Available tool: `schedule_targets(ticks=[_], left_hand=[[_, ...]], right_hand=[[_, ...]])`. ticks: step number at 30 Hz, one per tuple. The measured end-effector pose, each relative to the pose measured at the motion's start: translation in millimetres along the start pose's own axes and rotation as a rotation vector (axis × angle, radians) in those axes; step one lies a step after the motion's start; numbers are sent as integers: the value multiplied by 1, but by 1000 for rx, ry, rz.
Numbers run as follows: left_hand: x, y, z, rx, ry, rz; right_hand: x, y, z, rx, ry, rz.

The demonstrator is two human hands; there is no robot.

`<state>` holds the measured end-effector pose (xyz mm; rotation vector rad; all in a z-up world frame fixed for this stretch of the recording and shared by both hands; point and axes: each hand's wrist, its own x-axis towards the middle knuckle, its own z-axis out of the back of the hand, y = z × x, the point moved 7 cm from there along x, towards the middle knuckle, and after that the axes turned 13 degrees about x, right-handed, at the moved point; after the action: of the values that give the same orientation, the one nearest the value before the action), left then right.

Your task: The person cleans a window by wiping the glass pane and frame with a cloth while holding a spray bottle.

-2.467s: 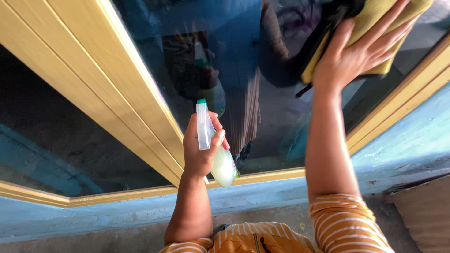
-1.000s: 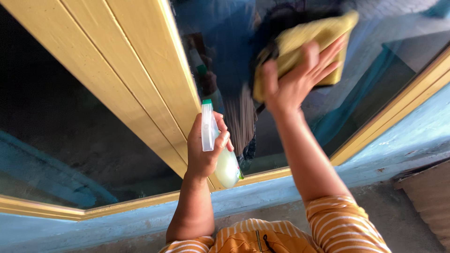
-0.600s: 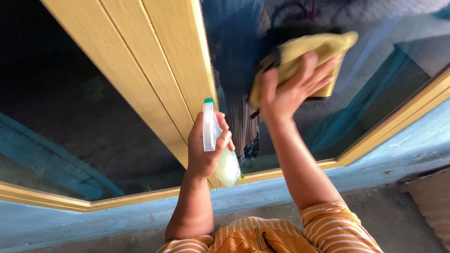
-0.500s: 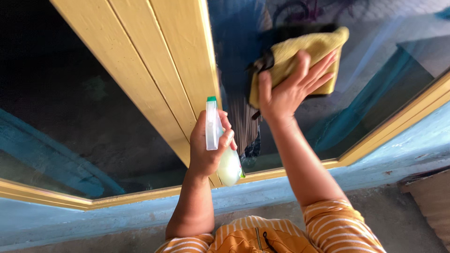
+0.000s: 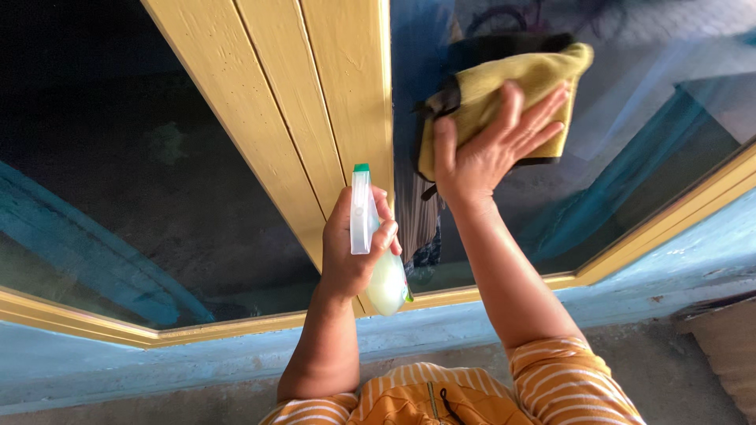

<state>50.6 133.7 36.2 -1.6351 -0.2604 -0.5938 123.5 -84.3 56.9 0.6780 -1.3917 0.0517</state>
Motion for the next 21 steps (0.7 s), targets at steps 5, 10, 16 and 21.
schedule_targets(ticks=[5, 10, 16, 21], left_hand=[[2, 0, -1, -8, 20, -4], [4, 1, -3, 2, 37, 2], [7, 7, -5, 20, 48, 37], [5, 9, -10, -13, 51, 47]], right_hand=[[50, -31, -2, -82, -39, 96], [101, -95, 18, -118, -192, -22], [26, -23, 5, -49, -72, -42], [41, 12, 3, -31, 46, 144]])
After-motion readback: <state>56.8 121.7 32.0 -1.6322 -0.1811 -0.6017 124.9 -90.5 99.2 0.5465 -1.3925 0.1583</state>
